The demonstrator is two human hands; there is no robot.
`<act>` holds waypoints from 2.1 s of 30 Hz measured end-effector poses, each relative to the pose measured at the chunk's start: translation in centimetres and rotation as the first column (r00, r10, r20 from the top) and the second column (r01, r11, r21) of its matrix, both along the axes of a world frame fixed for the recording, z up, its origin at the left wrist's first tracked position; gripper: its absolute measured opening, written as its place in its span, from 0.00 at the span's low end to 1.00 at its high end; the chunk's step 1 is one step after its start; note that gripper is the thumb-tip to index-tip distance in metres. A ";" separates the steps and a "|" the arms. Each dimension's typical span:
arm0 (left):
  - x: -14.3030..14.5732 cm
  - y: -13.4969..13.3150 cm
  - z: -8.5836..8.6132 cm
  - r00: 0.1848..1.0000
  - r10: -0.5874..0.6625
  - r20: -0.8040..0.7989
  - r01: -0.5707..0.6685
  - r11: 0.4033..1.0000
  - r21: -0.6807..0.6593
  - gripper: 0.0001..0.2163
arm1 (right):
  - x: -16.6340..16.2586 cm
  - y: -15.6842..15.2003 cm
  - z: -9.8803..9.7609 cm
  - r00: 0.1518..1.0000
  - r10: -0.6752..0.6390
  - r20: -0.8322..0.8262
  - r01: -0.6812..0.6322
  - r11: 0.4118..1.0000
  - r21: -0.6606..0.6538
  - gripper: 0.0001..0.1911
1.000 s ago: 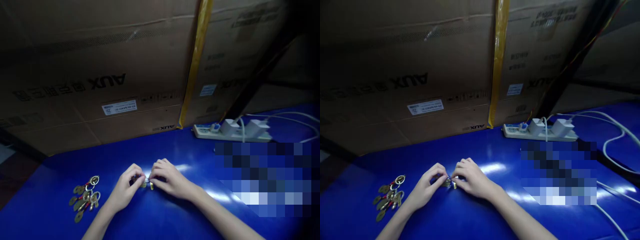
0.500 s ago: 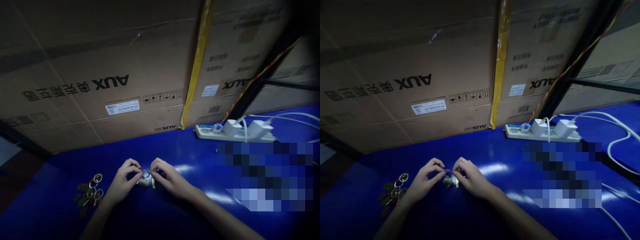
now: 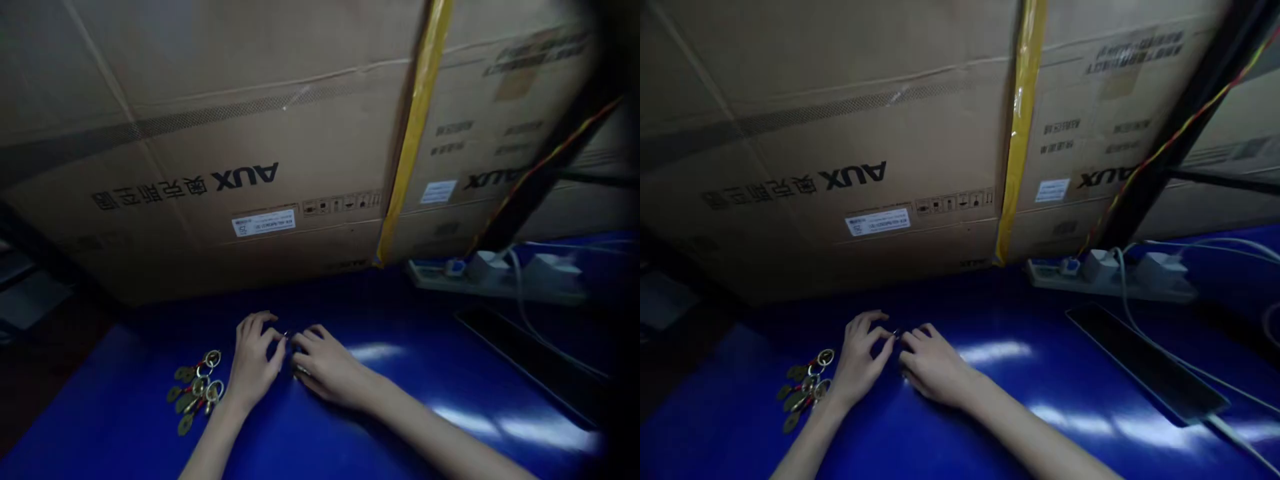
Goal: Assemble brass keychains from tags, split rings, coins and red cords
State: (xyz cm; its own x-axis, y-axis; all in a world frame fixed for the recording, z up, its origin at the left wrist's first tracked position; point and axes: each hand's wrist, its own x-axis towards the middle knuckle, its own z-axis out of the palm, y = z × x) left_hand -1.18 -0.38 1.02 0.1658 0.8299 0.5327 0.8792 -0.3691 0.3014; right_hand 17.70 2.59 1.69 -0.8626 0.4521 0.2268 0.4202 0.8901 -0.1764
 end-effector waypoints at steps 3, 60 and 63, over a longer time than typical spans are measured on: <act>0.1 0.0 0.0 1.000 0.008 -0.018 -0.008 1.000 0.008 0.05 | 0.0 -0.2 -0.1 1.000 0.004 -0.002 -0.004 1.000 0.007 0.07; 2.8 -1.0 -0.3 0.981 -0.056 -0.187 0.084 0.986 0.146 0.08 | 1.5 1.1 0.4 0.928 -0.248 -0.277 0.269 0.962 0.039 0.04; 2.7 -0.9 -0.3 0.983 -0.056 -0.174 0.080 0.987 0.136 0.08 | 1.6 1.3 0.1 0.918 -0.257 -0.302 0.274 0.962 0.014 0.05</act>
State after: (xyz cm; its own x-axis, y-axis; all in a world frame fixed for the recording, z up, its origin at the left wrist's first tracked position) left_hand 1.48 -1.32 0.68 0.3169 0.7316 0.6036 0.8844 -0.4578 0.0906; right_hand 19.26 3.91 1.76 -0.6034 0.6347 0.4828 0.5789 0.7650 -0.2823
